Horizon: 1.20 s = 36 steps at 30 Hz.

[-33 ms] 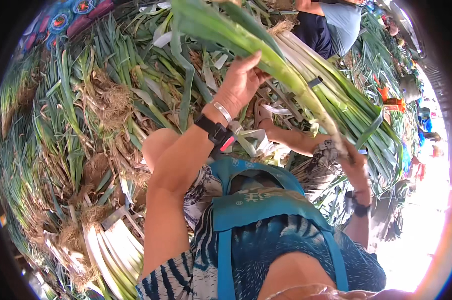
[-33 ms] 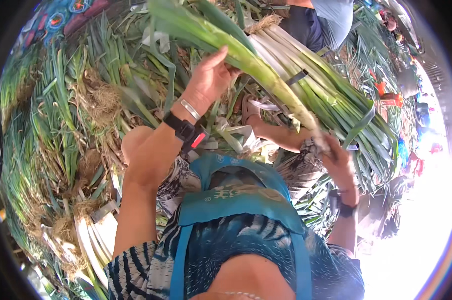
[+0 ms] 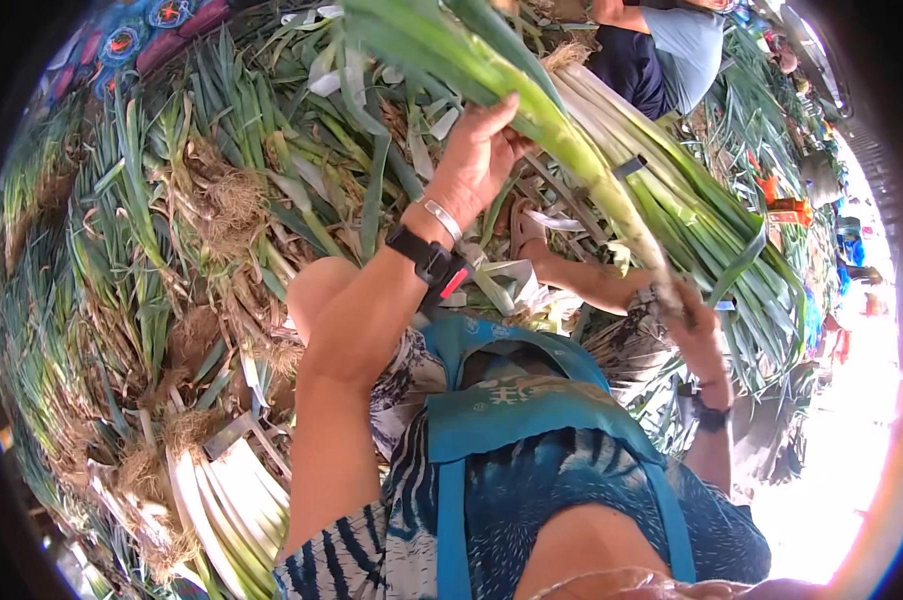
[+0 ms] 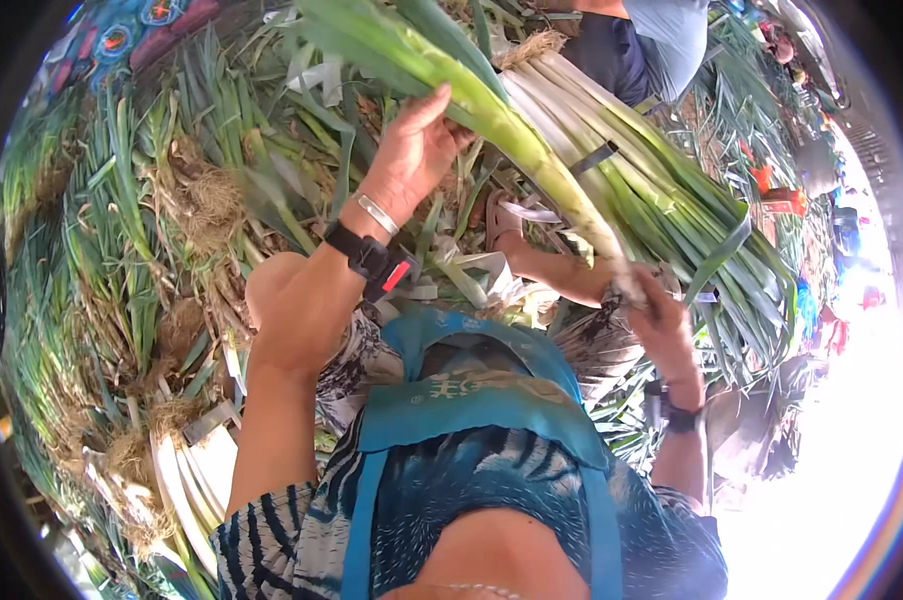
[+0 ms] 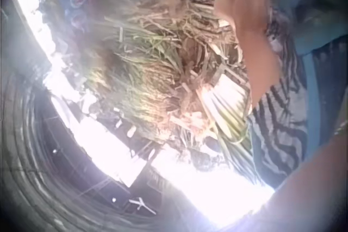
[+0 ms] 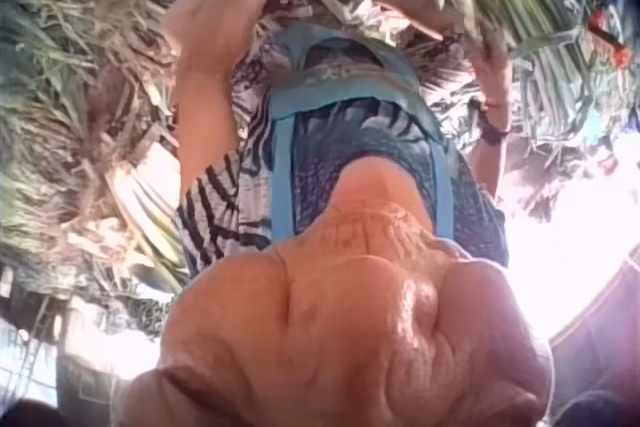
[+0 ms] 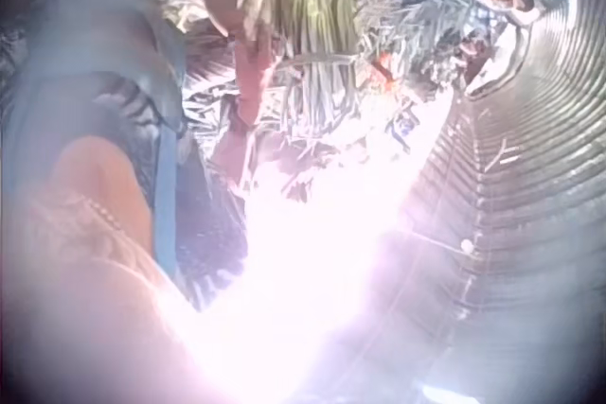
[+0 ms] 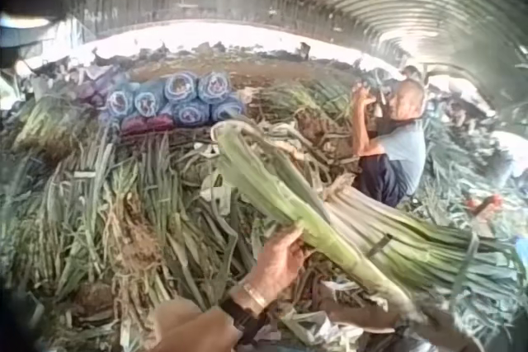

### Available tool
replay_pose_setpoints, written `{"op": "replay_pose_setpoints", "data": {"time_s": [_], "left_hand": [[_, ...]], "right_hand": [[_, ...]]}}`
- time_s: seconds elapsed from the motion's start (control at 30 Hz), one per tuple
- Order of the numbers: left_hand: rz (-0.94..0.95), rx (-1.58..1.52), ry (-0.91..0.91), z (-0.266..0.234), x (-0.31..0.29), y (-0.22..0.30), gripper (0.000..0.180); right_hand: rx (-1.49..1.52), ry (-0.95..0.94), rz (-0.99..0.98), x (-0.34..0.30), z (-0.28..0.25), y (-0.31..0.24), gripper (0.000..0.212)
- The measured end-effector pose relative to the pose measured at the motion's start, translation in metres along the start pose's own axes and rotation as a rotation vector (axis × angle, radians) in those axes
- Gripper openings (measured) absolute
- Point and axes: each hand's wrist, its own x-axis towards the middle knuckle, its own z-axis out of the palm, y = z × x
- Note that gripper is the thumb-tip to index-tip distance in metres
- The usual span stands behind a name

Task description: Peeling and sorting harvested leeks in an agricultural workspace.

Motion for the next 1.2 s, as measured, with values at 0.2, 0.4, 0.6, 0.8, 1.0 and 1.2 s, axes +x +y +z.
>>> {"op": "replay_pose_setpoints", "data": {"time_s": [0.2, 0.4, 0.6, 0.8, 1.0, 1.2], "left_hand": [[0.091, 0.137, 0.641, -0.061, 0.016, 0.024, 0.018], [0.139, 0.15, 1.004, -0.138, 0.004, 0.018, 0.027], [0.154, 0.42, 0.675, -0.098, -0.014, 0.008, 0.023], [-0.103, 0.142, 0.158, -0.046, -0.032, 0.01, 0.019], [-0.509, 0.136, -0.13, -0.009, -0.069, 0.003, 0.019], [-0.71, 0.291, -0.385, -0.012, -0.069, 0.011, 0.037]], "right_hand": [[0.271, -0.177, -0.015, 0.043, 0.098, -0.037, 0.049], [0.863, -0.431, 0.216, 0.064, 0.137, -0.051, 0.041], [1.105, -0.483, 0.356, 0.082, 0.137, -0.061, 0.023], [1.195, -0.588, 0.353, 0.134, 0.145, -0.073, 0.025], [1.024, -0.433, 0.297, 0.188, 0.183, -0.113, 0.028], [0.811, -0.364, -0.012, 0.22, 0.207, -0.026, 0.02]]}}
